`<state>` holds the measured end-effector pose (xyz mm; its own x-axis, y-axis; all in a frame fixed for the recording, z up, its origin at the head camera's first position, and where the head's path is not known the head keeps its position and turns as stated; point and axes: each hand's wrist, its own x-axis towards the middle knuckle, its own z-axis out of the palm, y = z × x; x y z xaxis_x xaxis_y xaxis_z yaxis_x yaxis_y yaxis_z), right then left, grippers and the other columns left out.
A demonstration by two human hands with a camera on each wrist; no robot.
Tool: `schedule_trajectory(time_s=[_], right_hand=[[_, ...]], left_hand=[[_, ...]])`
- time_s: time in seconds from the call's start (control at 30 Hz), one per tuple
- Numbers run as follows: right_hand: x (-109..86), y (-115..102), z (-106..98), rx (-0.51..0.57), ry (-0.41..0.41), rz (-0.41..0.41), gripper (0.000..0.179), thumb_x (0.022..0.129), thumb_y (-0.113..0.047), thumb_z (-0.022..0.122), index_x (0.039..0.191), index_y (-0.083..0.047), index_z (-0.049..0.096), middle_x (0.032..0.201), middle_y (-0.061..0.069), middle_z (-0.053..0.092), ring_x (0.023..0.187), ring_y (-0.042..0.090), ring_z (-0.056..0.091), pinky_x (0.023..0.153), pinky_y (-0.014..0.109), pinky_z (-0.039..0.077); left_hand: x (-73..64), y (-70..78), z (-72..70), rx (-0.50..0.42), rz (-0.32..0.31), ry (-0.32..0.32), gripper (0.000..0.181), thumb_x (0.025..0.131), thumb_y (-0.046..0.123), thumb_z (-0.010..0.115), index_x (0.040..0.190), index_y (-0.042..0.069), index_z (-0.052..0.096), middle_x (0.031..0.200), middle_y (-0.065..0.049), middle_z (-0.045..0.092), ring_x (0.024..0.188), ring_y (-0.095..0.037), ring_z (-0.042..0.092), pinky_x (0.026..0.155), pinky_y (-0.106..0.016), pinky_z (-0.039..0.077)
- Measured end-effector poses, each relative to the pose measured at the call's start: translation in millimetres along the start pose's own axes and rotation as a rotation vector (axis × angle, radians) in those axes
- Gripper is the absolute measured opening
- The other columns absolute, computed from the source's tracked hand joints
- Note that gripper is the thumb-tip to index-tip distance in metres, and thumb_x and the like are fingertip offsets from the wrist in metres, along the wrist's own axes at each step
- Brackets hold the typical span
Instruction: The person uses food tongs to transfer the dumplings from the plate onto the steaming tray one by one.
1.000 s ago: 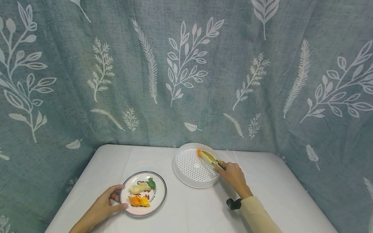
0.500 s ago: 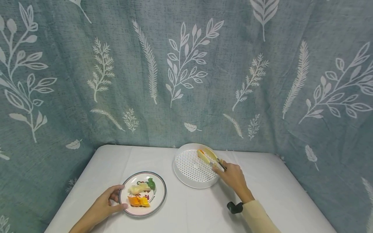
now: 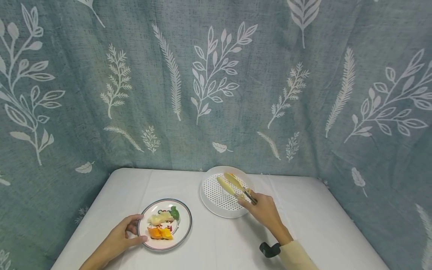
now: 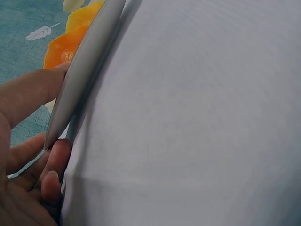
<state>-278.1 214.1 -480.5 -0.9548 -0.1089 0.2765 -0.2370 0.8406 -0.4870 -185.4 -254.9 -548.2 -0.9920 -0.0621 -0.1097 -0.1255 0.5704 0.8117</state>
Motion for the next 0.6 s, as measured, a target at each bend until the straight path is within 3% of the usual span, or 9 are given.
schedule_trajectory(time_s=[0.17, 0.27, 0.4, 0.47, 0.6], right_hand=[[-10.3, -13.0, 3.9, 0.002, -0.024, -0.012, 0.078, 0.085, -0.058, 0.078, 0.134, 0.002, 0.065, 0.085, 0.006, 0.069, 0.066, 0.012, 0.046, 0.056, 0.028, 0.033], [-17.0, -22.0, 7.4, -0.001, -0.045, -0.035, 0.075, 0.085, -0.056, 0.08, 0.132, 0.001, 0.068, 0.068, -0.003, 0.051, 0.061, 0.01, 0.04, 0.054, 0.027, 0.03], [-26.5, -34.9, 13.3, -0.002, -0.04, -0.102, 0.063, 0.083, -0.052, 0.082, 0.12, -0.002, 0.075, 0.063, -0.008, 0.043, 0.06, 0.008, 0.039, 0.053, 0.025, 0.031], [-31.1, -40.3, 16.5, -0.009, -0.037, -0.136, 0.053, 0.083, -0.051, 0.083, 0.106, -0.004, 0.078, 0.061, -0.009, 0.041, 0.058, 0.007, 0.038, 0.052, 0.025, 0.032], [-38.6, -47.4, 22.9, 0.006, -0.056, -0.174, 0.041, 0.083, -0.05, 0.083, 0.086, -0.011, 0.073, 0.06, -0.011, 0.042, 0.057, 0.004, 0.038, 0.05, 0.023, 0.033]], left_hand=[[-0.5, 0.5, -0.1, -0.005, -0.003, -0.003, 0.092, 0.069, 0.043, 0.095, 0.143, 0.007, 0.053, 0.099, -0.003, 0.057, 0.092, -0.019, 0.05, 0.072, -0.029, 0.041], [-1.0, 1.0, -0.7, -0.011, -0.005, -0.007, 0.093, 0.069, 0.043, 0.095, 0.143, 0.007, 0.053, 0.098, -0.003, 0.057, 0.092, -0.019, 0.05, 0.071, -0.029, 0.041], [-1.5, 1.0, -1.6, -0.007, -0.008, -0.005, 0.095, 0.068, 0.046, 0.095, 0.143, 0.007, 0.053, 0.098, -0.004, 0.056, 0.091, -0.02, 0.049, 0.071, -0.029, 0.041], [-1.3, 1.1, -1.8, 0.001, -0.008, -0.003, 0.096, 0.067, 0.047, 0.095, 0.143, 0.007, 0.053, 0.098, -0.003, 0.056, 0.091, -0.02, 0.049, 0.07, -0.029, 0.041], [-1.1, 1.4, -1.3, 0.009, -0.007, -0.002, 0.097, 0.067, 0.048, 0.095, 0.144, 0.006, 0.052, 0.097, -0.003, 0.056, 0.09, -0.02, 0.049, 0.07, -0.029, 0.041]])
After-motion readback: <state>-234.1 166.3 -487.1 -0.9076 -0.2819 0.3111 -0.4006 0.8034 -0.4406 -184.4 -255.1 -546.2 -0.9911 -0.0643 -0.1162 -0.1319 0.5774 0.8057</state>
